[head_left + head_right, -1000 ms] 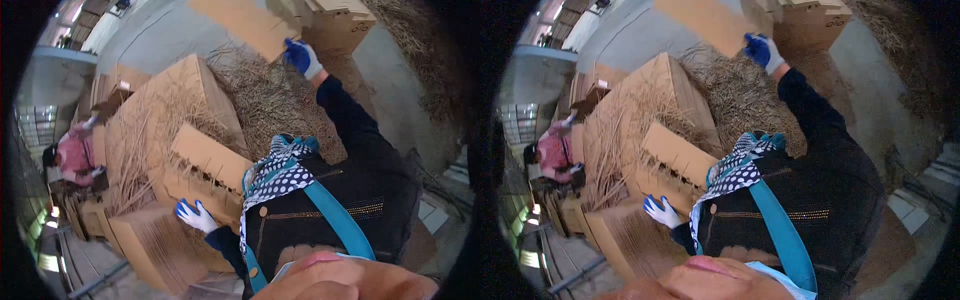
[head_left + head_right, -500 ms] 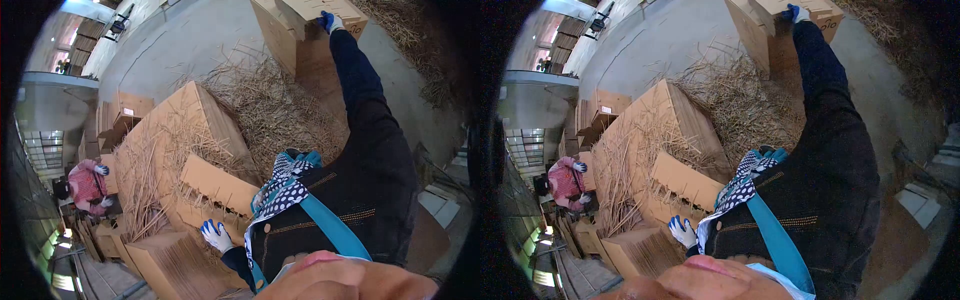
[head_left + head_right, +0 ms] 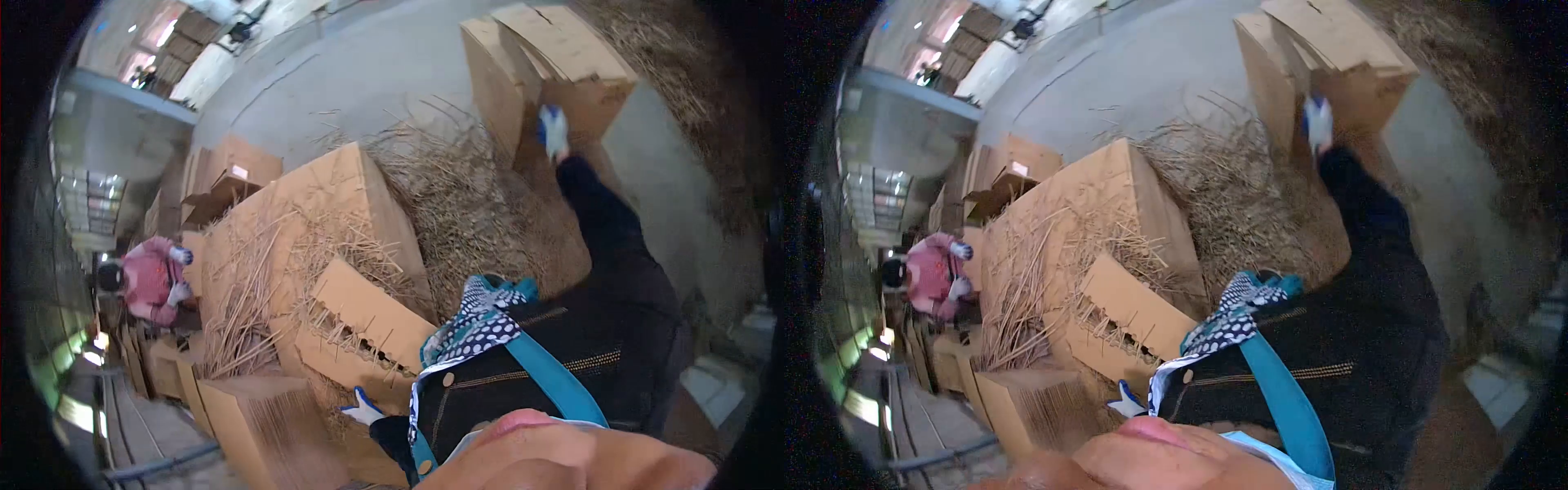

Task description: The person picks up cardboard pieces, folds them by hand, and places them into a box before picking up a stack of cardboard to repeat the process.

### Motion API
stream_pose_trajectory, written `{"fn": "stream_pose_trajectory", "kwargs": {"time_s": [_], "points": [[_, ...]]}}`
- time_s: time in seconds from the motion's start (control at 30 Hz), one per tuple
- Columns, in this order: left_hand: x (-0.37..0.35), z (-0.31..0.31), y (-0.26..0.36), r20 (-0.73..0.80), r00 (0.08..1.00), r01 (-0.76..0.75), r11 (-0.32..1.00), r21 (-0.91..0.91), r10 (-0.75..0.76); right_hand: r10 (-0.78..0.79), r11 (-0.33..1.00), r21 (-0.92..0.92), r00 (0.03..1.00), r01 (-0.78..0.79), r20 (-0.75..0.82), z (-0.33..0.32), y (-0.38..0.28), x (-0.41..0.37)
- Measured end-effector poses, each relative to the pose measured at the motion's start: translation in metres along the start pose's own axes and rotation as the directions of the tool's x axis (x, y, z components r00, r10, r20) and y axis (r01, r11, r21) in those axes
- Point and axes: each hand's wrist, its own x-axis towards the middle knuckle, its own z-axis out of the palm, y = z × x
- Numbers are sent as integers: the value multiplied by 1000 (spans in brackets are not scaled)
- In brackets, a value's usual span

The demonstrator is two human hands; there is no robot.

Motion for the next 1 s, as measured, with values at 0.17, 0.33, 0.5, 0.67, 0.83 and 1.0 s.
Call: {"fn": "stream_pose_trajectory", "kwargs": {"time_s": [0.17, 0.33, 0.5, 0.67, 0.83, 1.0], "points": [[5, 10, -44, 712, 696, 626, 561, -543, -87, 672, 654, -434, 214, -619, 709, 61, 20, -279], [-7, 18, -43, 386, 916, 294, 831, -473, -104, 584, 773, -568, -34, -281, 811, 129, -33, -401], [-36, 28, -19, 432, 902, 218, 871, -440, -8, 475, 828, -507, 180, 240, 862, 138, -18, -448], [-50, 50, -24, 293, 956, -5, 999, -50, 19, -118, 976, 156, -233, 150, 965, 144, 64, -445], [-52, 30, 11, 200, 961, -98, 910, -402, 192, -204, 885, 337, -384, 321, 901, 143, -1, -419], [-38, 82, -17, 286, 957, 59, 997, -58, -40, 476, 489, -658, -457, -572, 751, 171, 29, -442]]}}
